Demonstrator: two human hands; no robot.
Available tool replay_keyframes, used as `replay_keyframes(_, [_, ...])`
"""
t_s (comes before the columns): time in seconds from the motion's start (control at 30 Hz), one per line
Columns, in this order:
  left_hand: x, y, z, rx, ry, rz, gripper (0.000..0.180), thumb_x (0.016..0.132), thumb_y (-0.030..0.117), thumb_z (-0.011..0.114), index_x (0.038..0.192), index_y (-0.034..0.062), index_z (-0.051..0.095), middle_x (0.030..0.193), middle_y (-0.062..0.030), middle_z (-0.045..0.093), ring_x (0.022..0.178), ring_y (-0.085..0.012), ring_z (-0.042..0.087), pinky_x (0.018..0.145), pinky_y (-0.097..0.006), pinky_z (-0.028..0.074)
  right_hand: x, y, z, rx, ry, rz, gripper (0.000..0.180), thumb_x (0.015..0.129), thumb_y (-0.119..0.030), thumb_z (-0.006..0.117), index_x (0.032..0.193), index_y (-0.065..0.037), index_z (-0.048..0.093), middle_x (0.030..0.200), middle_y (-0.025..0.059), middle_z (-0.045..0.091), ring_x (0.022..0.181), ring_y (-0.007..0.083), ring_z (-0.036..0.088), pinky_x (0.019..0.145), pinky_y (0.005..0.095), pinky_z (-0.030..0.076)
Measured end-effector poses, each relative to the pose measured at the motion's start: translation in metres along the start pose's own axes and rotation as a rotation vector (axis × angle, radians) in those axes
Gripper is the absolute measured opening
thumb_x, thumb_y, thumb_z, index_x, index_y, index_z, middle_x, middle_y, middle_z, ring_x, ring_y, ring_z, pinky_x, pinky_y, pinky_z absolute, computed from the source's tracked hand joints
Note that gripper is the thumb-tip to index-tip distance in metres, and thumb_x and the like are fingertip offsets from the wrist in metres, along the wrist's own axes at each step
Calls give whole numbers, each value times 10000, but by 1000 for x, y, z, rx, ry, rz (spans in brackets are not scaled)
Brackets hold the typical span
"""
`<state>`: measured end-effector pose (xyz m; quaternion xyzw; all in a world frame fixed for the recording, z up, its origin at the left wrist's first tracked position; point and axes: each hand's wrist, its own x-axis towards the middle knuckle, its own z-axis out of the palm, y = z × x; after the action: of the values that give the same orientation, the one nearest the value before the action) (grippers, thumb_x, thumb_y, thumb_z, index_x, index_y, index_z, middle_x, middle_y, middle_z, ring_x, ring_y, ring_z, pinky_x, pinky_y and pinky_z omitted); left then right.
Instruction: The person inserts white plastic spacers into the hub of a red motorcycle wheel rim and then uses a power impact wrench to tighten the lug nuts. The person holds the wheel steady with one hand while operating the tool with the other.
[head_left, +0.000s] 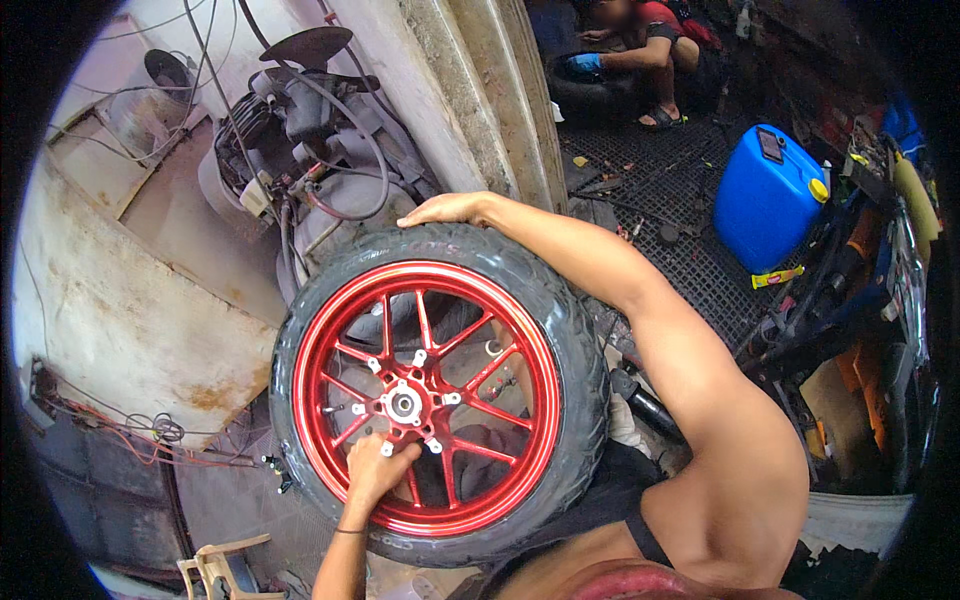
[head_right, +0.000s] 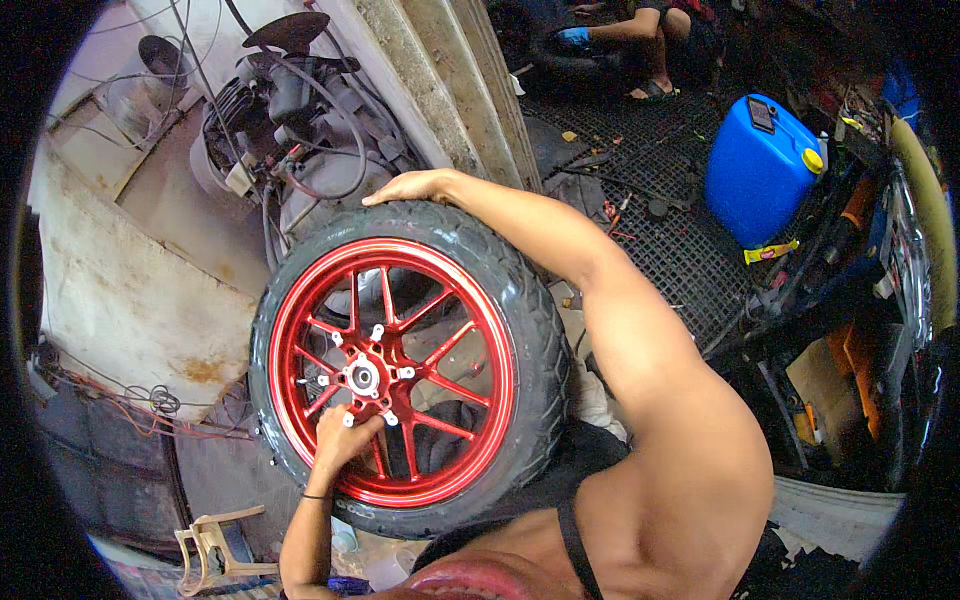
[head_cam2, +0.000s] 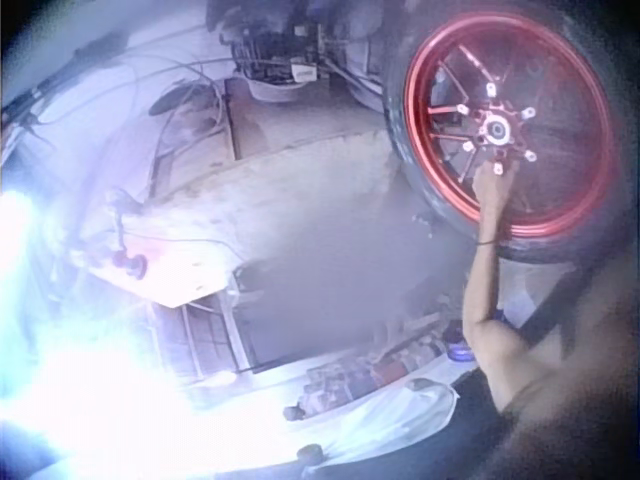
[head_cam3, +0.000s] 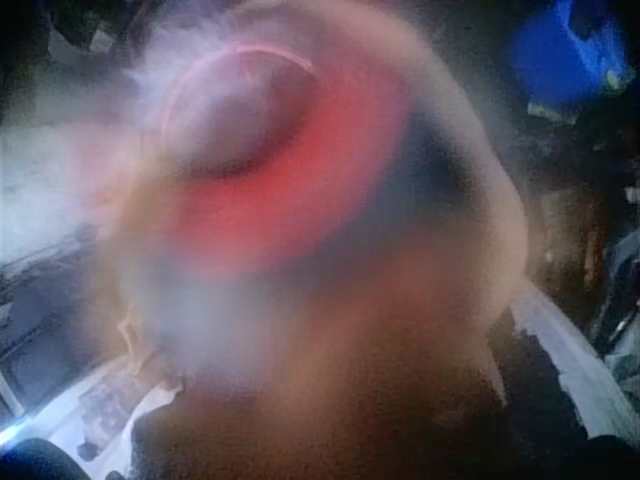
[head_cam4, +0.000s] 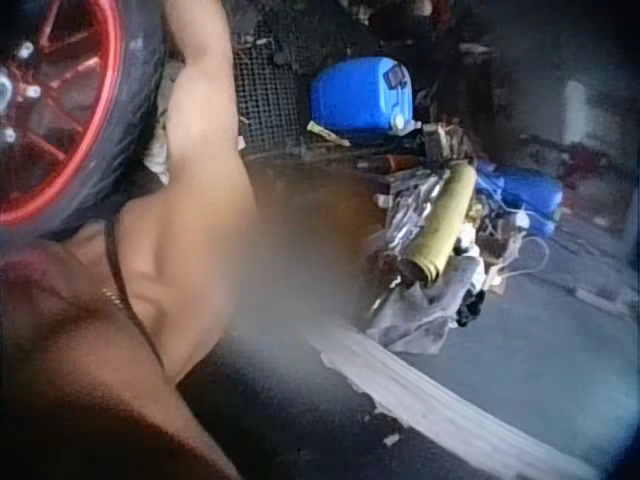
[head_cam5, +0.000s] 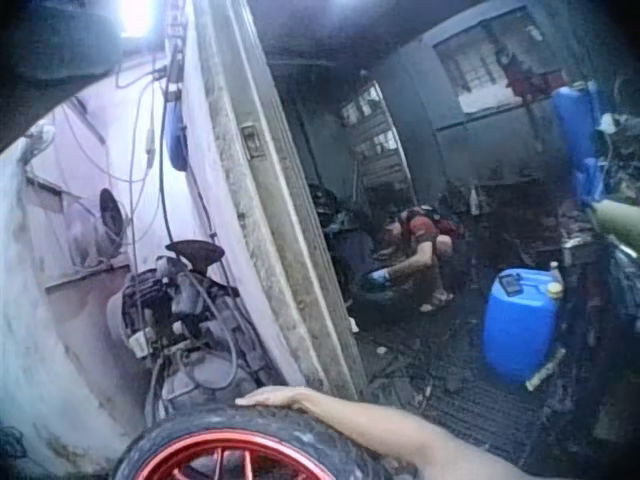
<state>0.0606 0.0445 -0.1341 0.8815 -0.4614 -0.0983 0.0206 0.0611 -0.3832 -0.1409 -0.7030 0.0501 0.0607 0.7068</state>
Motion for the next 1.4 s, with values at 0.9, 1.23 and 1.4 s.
replay_keyframes(0.9, [-85, 58, -71, -269, 127, 329, 294, 817, 194, 755, 1038, 17, 675, 852, -135, 690, 714, -295, 678, 615, -371, 513, -341, 467, 199, -879, 837, 786, 791, 749, -445, 790, 1242, 40, 407, 1215, 268, 534, 1092, 447, 576, 916, 533, 476])
replay_keyframes(1.23, [-93, 99, -46, -657, 151, 521, 219, 909, 168, 669, 1070, 19, 664, 920, -144, 686, 825, -260, 692, 719, -353, 543, -343, 444, 147, -472, 971, 517, 807, 681, -298, 780, 1349, 3, 441, 1090, 235, 645, 1018, 354, 633, 890, 430, 492])
replay_keyframes(1.4, [-88, 136, -24, -876, 179, 675, 342, 930, 243, 630, 1149, -6, 544, 960, -174, 598, 880, -356, 634, 748, -432, 520, -352, 343, 89, -31, 1187, 147, 486, 787, -309, 658, 1168, -21, 566, 1020, 75, 597, 862, 193, 565, 753, 359, 466])
